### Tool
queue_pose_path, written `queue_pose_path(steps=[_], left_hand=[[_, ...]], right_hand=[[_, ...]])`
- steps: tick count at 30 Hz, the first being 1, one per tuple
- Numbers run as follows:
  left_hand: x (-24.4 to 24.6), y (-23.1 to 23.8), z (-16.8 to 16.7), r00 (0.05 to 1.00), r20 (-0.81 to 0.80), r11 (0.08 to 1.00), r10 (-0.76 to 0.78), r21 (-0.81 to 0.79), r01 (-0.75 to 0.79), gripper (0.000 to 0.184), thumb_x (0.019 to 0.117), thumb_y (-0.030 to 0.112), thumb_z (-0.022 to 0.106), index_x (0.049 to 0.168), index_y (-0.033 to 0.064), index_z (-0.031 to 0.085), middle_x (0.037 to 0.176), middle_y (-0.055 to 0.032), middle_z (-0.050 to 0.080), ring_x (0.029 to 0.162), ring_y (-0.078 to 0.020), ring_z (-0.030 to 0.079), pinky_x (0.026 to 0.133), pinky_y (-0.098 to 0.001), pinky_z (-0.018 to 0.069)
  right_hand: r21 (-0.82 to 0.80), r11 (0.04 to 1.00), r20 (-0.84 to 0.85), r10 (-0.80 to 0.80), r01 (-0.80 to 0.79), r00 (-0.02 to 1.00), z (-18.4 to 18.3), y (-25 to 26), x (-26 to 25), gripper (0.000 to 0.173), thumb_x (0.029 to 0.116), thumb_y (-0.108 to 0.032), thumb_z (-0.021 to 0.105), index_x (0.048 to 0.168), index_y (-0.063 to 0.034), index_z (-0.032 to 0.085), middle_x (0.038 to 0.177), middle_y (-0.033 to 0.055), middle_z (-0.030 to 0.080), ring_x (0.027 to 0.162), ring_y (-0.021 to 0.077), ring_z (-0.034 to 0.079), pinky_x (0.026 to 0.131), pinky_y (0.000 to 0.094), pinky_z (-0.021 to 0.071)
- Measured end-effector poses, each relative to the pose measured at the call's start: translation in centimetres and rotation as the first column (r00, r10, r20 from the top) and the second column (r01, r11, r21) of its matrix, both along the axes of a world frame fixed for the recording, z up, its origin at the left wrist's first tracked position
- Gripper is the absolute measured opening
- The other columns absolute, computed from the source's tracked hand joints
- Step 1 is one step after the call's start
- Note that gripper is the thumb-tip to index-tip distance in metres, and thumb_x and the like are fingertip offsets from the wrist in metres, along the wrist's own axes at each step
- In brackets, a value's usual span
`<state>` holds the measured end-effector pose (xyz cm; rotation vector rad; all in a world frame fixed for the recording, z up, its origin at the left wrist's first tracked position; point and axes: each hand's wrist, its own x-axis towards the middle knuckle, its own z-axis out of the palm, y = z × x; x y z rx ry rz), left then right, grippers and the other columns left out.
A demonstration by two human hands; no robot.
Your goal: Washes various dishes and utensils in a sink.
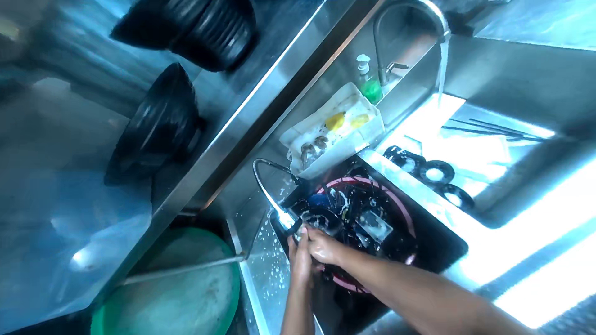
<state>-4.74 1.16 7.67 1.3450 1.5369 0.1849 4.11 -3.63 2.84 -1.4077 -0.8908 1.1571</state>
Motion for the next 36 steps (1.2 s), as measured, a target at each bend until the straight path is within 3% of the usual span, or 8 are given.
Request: queue_pose_path(steps=[3, 7, 12, 17, 21, 26, 31, 36], left_hand=[[-0.1, 2.7, 0.1, 0.997, -0.082, 0.999, 0.012, -0.045, -0.016, 0.066, 0.1046, 0.051, 0.049, 0.159, 0.0211, 0.027, 0.130, -0.0258, 0.058, 0.102, -0.0428, 0.064, 0.072, -0.0618, 0.0548], [0.3, 3.0, -1.3, 0.999, -0.043, 0.996, 0.014, -0.085, -0.017, 0.066, 0.1017, 0.056, 0.054, 0.152, 0.0148, 0.042, 0.131, -0.0210, 0.062, 0.111, -0.0366, 0.065, 0.085, -0.0585, 0.0560], [1.7, 1.2, -4.2, 0.967, 0.162, 0.975, 0.195, -0.140, -0.173, 0.046, 0.1072, 0.039, 0.052, 0.138, 0.0055, 0.052, 0.119, -0.0197, 0.065, 0.096, -0.0328, 0.068, 0.075, -0.0492, 0.0582], [2.3, 0.5, -13.6, 0.988, -0.109, 0.992, -0.113, 0.049, 0.118, 0.055, 0.0962, 0.042, 0.068, 0.135, 0.0040, 0.062, 0.122, -0.0191, 0.069, 0.113, -0.0325, 0.067, 0.099, -0.0556, 0.0524], [8.0, -1.2, -16.6, 0.866, -0.346, 0.906, -0.360, 0.091, 0.413, 0.067, 0.0938, 0.051, 0.064, 0.146, 0.0098, 0.055, 0.140, -0.0164, 0.060, 0.131, -0.0330, 0.057, 0.110, -0.0545, 0.0455], [14.4, -3.1, -20.8, 0.578, -0.574, 0.667, -0.580, 0.072, 0.741, 0.083, 0.0923, 0.054, 0.060, 0.158, 0.0090, 0.037, 0.164, -0.0170, 0.032, 0.154, -0.0378, 0.022, 0.125, -0.0578, 0.0154], [16.5, -3.1, -20.5, 0.238, -0.758, 0.595, -0.608, -0.237, 0.768, 0.073, 0.0995, 0.033, 0.051, 0.160, 0.0001, 0.027, 0.162, -0.0264, 0.031, 0.152, -0.0459, 0.024, 0.122, -0.0679, 0.0082], [14.8, -2.5, -20.9, 0.251, -0.707, 0.585, -0.661, -0.277, 0.762, 0.066, 0.1015, 0.015, 0.049, 0.161, 0.0018, 0.023, 0.161, -0.0273, 0.032, 0.146, -0.0476, 0.033, 0.110, -0.0681, 0.0350]], right_hand=[[0.087, 0.992, -0.164, 0.100, -0.087, 0.981, 0.5, -1.0, -1.3, 0.042, 0.1053, -0.023, 0.047, 0.141, -0.0040, 0.057, 0.143, 0.0167, 0.058, 0.133, 0.0238, 0.055, 0.115, 0.0460, 0.0422], [-0.101, 0.946, 0.221, 0.324, -0.308, 0.920, 0.2, -2.3, 0.4, 0.050, 0.0943, -0.027, 0.070, 0.138, -0.0070, 0.057, 0.129, 0.0191, 0.065, 0.120, 0.0343, 0.063, 0.105, 0.0588, 0.0487], [-0.311, 0.930, -0.318, -0.293, 0.193, 0.902, -1.9, -3.6, 8.4, 0.061, 0.0880, -0.016, 0.079, 0.142, -0.0032, 0.055, 0.126, 0.0167, 0.067, 0.112, 0.0260, 0.065, 0.096, 0.0466, 0.0546], [-0.224, 0.809, -0.253, -0.587, 0.544, 0.769, 2.5, -11.3, 18.0, 0.052, 0.0775, -0.025, 0.080, 0.122, -0.0059, 0.063, 0.089, 0.0086, 0.071, 0.073, 0.0184, 0.069, 0.064, 0.0382, 0.0604], [-0.091, 0.727, 0.110, -0.671, 0.680, 0.733, 3.0, -17.5, 25.3, 0.040, 0.0792, -0.028, 0.077, 0.113, -0.0076, 0.071, 0.092, 0.0053, 0.074, 0.076, 0.0151, 0.072, 0.066, 0.0348, 0.0632], [-0.520, 0.589, 0.440, -0.435, 0.618, 0.785, -10.9, -19.2, 30.3, 0.032, 0.0936, -0.027, 0.075, 0.114, -0.0026, 0.070, 0.102, 0.0158, 0.073, 0.093, 0.0273, 0.071, 0.086, 0.0519, 0.0586], [-0.726, 0.533, 0.458, -0.099, 0.436, 0.884, -18.1, -19.8, 29.5, 0.044, 0.0972, -0.035, 0.067, 0.131, -0.0059, 0.066, 0.125, 0.0194, 0.069, 0.119, 0.0346, 0.065, 0.105, 0.0571, 0.0495], [-0.394, 0.688, 0.278, -0.544, 0.610, 0.792, -9.6, -17.4, 23.5, 0.033, 0.1025, -0.014, 0.059, 0.133, -0.0029, 0.061, 0.104, 0.0107, 0.069, 0.074, 0.0139, 0.065, 0.065, 0.0336, 0.0574]])
